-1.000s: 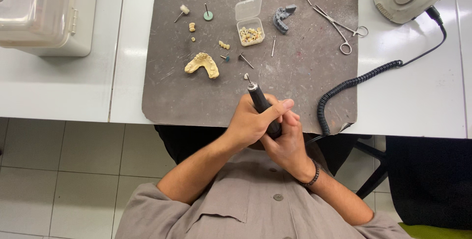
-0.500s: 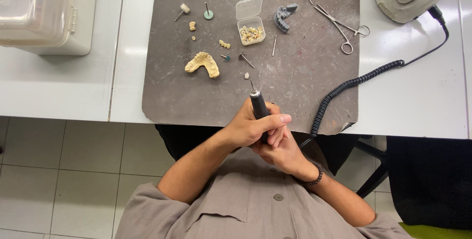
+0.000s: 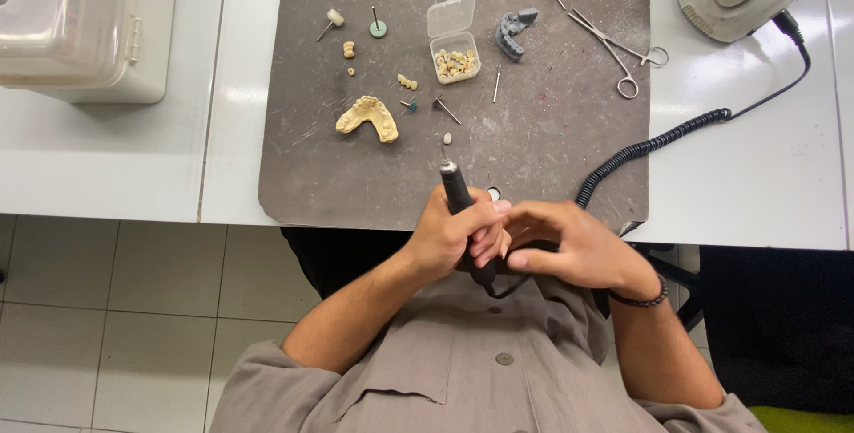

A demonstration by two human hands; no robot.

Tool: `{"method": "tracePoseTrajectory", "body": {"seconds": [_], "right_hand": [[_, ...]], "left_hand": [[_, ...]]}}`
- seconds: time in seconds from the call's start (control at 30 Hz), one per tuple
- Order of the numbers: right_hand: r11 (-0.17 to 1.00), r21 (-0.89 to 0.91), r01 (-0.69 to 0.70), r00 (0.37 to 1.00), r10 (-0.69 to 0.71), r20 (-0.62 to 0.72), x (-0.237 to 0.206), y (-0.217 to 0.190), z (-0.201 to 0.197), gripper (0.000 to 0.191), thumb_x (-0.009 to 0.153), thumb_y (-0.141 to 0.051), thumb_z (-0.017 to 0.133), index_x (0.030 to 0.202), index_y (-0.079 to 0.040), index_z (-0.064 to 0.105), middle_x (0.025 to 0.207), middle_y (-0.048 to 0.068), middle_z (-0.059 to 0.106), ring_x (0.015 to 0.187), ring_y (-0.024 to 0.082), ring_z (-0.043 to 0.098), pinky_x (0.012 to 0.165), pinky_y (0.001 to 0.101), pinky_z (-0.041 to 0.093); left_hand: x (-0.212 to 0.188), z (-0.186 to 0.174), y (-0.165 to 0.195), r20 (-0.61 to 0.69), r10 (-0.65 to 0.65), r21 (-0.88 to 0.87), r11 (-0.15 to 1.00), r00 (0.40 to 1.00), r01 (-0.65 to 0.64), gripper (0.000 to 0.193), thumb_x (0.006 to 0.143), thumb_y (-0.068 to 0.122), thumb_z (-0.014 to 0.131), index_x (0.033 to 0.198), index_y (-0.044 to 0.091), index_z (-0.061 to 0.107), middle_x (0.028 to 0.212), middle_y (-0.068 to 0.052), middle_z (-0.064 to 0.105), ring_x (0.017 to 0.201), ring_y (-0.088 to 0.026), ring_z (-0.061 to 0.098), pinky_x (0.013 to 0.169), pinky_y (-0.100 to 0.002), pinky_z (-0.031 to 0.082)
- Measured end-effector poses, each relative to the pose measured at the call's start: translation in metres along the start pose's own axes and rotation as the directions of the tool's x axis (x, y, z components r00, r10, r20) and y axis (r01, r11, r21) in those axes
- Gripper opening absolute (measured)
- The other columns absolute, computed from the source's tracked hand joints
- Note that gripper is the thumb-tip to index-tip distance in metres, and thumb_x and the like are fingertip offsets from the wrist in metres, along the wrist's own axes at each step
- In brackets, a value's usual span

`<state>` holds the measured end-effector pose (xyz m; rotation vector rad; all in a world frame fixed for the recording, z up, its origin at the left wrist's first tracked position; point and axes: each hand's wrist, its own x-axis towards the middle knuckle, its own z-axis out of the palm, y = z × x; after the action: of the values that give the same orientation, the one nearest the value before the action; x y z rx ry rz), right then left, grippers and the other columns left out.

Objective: The person holds a denture in one hand while searching through a pink bur storage box, then moves to a work mat, fits a bur into a rotary handpiece, and grinds and finishes the denture surface, repositioning it repeatedly while working on different areas.

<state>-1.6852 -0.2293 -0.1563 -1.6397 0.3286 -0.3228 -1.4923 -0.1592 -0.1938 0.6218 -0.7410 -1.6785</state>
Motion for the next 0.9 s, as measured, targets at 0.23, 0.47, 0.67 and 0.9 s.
{"method": "tracePoseTrajectory", "body": {"seconds": [0.23, 0.47, 0.67, 0.9], "right_hand": [[0.744, 0.541, -0.391, 0.918, 0.36, 0.169, 0.003, 0.071, 0.043, 0.021, 0.093, -0.012, 0.071, 0.078, 0.0, 0.065, 0.072, 0.009, 0.068, 0.061, 0.016, 0.066, 0.049, 0.0249, 0.047], [0.687, 0.698, -0.202, 0.969, 0.243, 0.041, 0.007, 0.108, 0.059, 0.025, 0.093, 0.0, 0.066, 0.077, -0.01, 0.05, 0.065, -0.006, 0.044, 0.054, 0.004, 0.039, 0.048, 0.023, 0.027], [0.802, 0.57, -0.178, 0.934, 0.321, -0.159, 0.01, 0.094, 0.069, 0.023, 0.085, 0.0, 0.065, 0.078, -0.009, 0.045, 0.06, -0.004, 0.043, 0.049, 0.006, 0.038, 0.042, 0.0241, 0.025], [0.905, 0.393, -0.16, 0.92, 0.281, -0.273, 0.012, 0.095, 0.07, 0.019, 0.082, -0.002, 0.066, 0.086, -0.013, 0.05, 0.064, -0.006, 0.049, 0.053, 0.004, 0.044, 0.045, 0.0246, 0.033]], "left_hand": [[0.01, 0.002, 0.014, 0.174, 0.071, 0.276, 0.954, 0.982, -0.118, 0.039, 0.103, 0.012, 0.062, 0.066, 0.008, 0.052, 0.065, -0.011, 0.066, 0.077, -0.024, 0.075, 0.107, -0.038, 0.052], [0.011, 0.001, 0.011, 0.16, -0.002, 0.322, 0.945, 0.987, -0.051, 0.04, 0.101, 0.012, 0.063, 0.063, 0.006, 0.051, 0.062, -0.01, 0.064, 0.07, -0.023, 0.074, 0.079, -0.034, 0.054], [0.005, 0.001, -0.004, 0.011, 0.006, 0.251, 0.968, 1.0, -0.009, 0.041, 0.101, 0.012, 0.063, 0.063, 0.004, 0.051, 0.058, -0.008, 0.061, 0.059, -0.018, 0.067, 0.058, -0.031, 0.054], [0.003, 0.002, -0.016, -0.059, 0.1, 0.324, 0.943, 0.993, -0.075, 0.042, 0.104, 0.012, 0.062, 0.064, 0.003, 0.055, 0.06, -0.006, 0.06, 0.057, -0.014, 0.061, 0.057, -0.029, 0.051]]}}
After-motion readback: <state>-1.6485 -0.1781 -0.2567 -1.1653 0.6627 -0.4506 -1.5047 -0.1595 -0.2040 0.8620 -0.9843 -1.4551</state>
